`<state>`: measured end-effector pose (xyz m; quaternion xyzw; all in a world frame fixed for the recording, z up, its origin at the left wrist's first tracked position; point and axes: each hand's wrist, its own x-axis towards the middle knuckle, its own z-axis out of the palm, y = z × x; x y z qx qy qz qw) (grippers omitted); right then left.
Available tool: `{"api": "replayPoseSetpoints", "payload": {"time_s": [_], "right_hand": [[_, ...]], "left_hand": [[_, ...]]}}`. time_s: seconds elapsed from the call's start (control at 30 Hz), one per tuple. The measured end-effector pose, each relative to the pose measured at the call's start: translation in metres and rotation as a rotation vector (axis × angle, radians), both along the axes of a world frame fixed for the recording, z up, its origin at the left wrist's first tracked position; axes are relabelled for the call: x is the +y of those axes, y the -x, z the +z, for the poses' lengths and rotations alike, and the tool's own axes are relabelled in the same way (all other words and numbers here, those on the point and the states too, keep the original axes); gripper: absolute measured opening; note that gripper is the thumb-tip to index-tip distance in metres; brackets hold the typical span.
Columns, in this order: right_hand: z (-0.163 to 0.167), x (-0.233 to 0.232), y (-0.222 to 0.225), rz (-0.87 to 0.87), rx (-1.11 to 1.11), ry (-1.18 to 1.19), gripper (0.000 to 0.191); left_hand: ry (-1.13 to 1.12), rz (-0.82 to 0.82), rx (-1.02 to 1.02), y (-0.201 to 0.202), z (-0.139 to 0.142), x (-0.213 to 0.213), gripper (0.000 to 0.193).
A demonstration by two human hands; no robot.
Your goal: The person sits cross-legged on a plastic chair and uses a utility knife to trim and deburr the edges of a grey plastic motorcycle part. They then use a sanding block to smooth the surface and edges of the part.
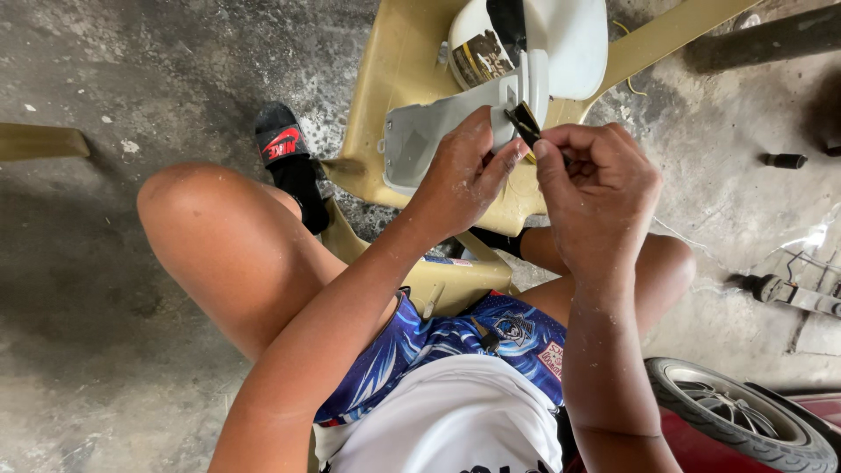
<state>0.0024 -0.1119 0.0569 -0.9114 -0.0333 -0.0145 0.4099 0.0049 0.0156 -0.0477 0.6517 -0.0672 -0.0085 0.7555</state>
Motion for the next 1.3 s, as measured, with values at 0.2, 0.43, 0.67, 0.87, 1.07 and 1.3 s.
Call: {"api": "replayPoseSetpoints", "payload": {"time_s": [0.2,0.43,0.67,0.87,1.07,1.3], "right_hand": [[-0.002,-0.001,-0.009,-0.016,0.101,0.153,0.012],[-0.008,-0.011,-0.01,-0.079,0.128,0.085,0.007],[-0.005,-0.004,-0.021,0.136,-0.107,0.252,0.011],[0.047,-0.026,0.008,0.147,-0.043,0.4,0.008],[0.003,-0.073,0.028,-0.158,-0.031,-0.211,0.019],[-0.046,-0.068,0.042,-0.19,-0.062,-0.663,0.029]], "left_hand": [[-0.038,0.036,-0.116,0.001,-0.003,-0.007,0.015],[-0.076,-0.002,-0.031,0.0,-0.007,-0.016,0.02],[-0.014,-0.052,-0.085,0.0,-0.003,-0.016,0.017],[0.034,-0.023,0.147,-0.011,0.015,0.014,0.019],[0.136,-0.062,-0.134,0.006,0.033,0.058,0.015],[0.238,-0.173,0.025,0.03,0.024,0.072,0.022]]}}
